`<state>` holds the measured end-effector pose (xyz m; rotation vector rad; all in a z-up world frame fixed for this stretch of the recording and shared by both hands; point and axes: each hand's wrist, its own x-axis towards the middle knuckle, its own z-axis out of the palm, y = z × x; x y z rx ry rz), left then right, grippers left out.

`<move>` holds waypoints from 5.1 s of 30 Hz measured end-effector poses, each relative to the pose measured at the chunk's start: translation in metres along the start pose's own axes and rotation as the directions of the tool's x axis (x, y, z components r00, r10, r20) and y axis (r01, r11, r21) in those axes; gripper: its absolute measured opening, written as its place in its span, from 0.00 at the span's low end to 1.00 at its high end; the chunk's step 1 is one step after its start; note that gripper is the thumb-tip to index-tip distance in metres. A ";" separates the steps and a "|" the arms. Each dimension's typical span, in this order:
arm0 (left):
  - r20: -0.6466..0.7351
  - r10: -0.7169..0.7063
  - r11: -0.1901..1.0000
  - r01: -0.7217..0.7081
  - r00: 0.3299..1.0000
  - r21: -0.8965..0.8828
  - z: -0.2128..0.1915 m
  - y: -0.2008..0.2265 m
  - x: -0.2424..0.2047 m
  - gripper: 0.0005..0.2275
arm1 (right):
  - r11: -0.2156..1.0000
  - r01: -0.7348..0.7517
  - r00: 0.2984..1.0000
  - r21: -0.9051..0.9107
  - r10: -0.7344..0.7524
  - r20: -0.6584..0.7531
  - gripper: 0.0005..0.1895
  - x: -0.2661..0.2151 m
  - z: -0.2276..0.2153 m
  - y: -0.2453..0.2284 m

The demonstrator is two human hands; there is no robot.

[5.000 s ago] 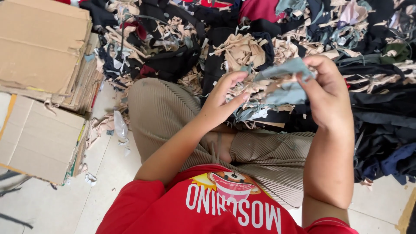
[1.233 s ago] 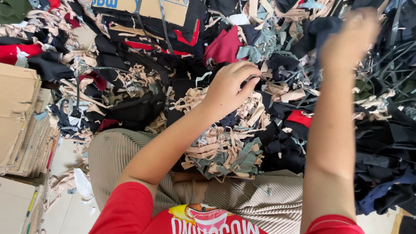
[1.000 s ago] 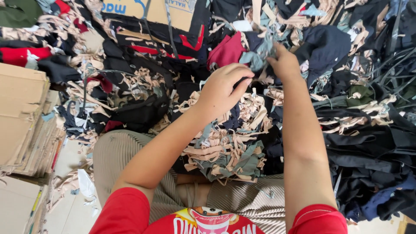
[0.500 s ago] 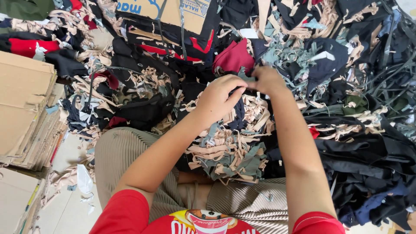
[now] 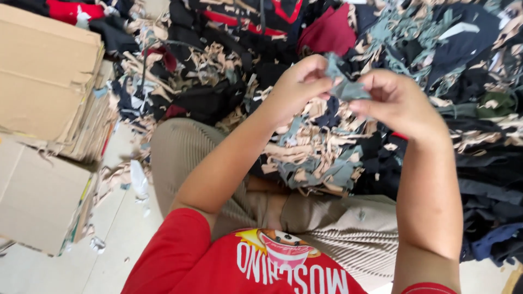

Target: The person places a folded black fabric sheet into a cardboard box, then repeatedly adds handfuls of shredded fabric pieces into the box, pressing them down to fill the space. The person continues adding and compacting the shredded fabric until the box is full.

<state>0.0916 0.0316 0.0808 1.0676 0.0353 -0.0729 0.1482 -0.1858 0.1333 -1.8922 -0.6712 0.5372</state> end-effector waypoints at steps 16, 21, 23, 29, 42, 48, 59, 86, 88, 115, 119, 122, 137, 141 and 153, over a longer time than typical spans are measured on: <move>-0.307 -0.199 0.898 0.299 0.931 0.322 -0.058 -0.089 -0.190 0.13 | 0.875 -0.196 0.967 -0.442 0.246 0.059 0.13 -0.023 0.142 0.001; -0.286 -0.136 0.627 0.306 0.948 0.717 -0.059 -0.071 -0.191 0.19 | 0.749 -0.225 0.950 -0.623 0.311 0.031 0.19 -0.008 0.153 -0.024; -0.285 -0.144 0.504 0.318 0.948 0.803 -0.059 -0.065 -0.193 0.22 | 0.752 -0.230 0.940 -0.618 0.335 0.058 0.25 -0.003 0.152 -0.021; 0.151 0.469 0.033 -0.188 0.870 0.982 -0.067 -0.086 -0.186 0.15 | 0.639 -0.200 0.933 -0.743 0.356 0.055 0.21 0.000 0.152 -0.012; 0.292 0.445 0.016 -0.334 0.846 0.943 -0.051 -0.102 -0.160 0.27 | 0.697 -0.150 0.966 -0.701 -0.047 -0.254 0.14 0.007 0.157 -0.003; 0.048 0.457 0.362 -0.235 0.888 0.902 -0.070 -0.077 -0.149 0.18 | 0.690 0.032 0.876 -0.723 -0.368 -0.312 0.03 -0.044 0.172 0.006; -0.017 0.598 0.214 -0.139 0.802 0.967 -0.085 -0.086 -0.072 0.12 | 0.578 -0.139 0.871 -0.804 -0.315 -0.377 0.14 -0.066 0.221 0.035; 0.082 0.354 -0.120 -0.042 0.932 0.992 -0.031 -0.130 -0.073 0.33 | 0.641 -0.402 0.876 -0.654 0.059 -0.479 0.35 -0.066 0.159 0.076; 0.067 0.270 -0.074 -0.048 0.960 0.996 -0.029 -0.126 -0.075 0.33 | 0.653 -0.421 0.876 -0.630 0.112 -0.469 0.35 -0.068 0.157 0.076; 0.363 0.612 -0.031 -0.437 0.703 0.899 -0.005 -0.071 0.066 0.14 | 0.726 -0.492 0.725 -0.480 0.037 -0.687 0.09 -0.017 -0.060 0.193; 0.362 0.579 0.018 -0.455 0.731 0.890 0.016 -0.085 0.121 0.13 | 0.600 -0.521 0.759 -0.607 0.000 -0.651 0.17 0.035 -0.075 0.255; 0.375 0.513 0.101 -0.488 0.772 0.867 0.030 -0.095 0.139 0.11 | 0.235 -0.577 0.803 -0.782 -0.013 -0.596 0.15 0.049 -0.088 0.277; 0.427 0.154 0.549 -0.437 0.891 0.712 0.122 -0.024 0.102 0.48 | 0.928 0.041 0.809 -0.369 -0.248 -0.533 0.03 -0.072 -0.156 0.008; 0.302 -0.132 0.819 -0.068 0.944 0.570 0.123 0.017 0.070 0.25 | 0.903 0.019 0.808 -0.428 -0.266 -0.526 0.12 -0.108 -0.144 -0.001; 0.599 0.075 0.707 -0.466 0.797 0.532 0.074 0.064 -0.025 0.06 | 0.786 0.183 0.979 0.590 -0.198 -0.041 0.56 -0.067 0.030 0.010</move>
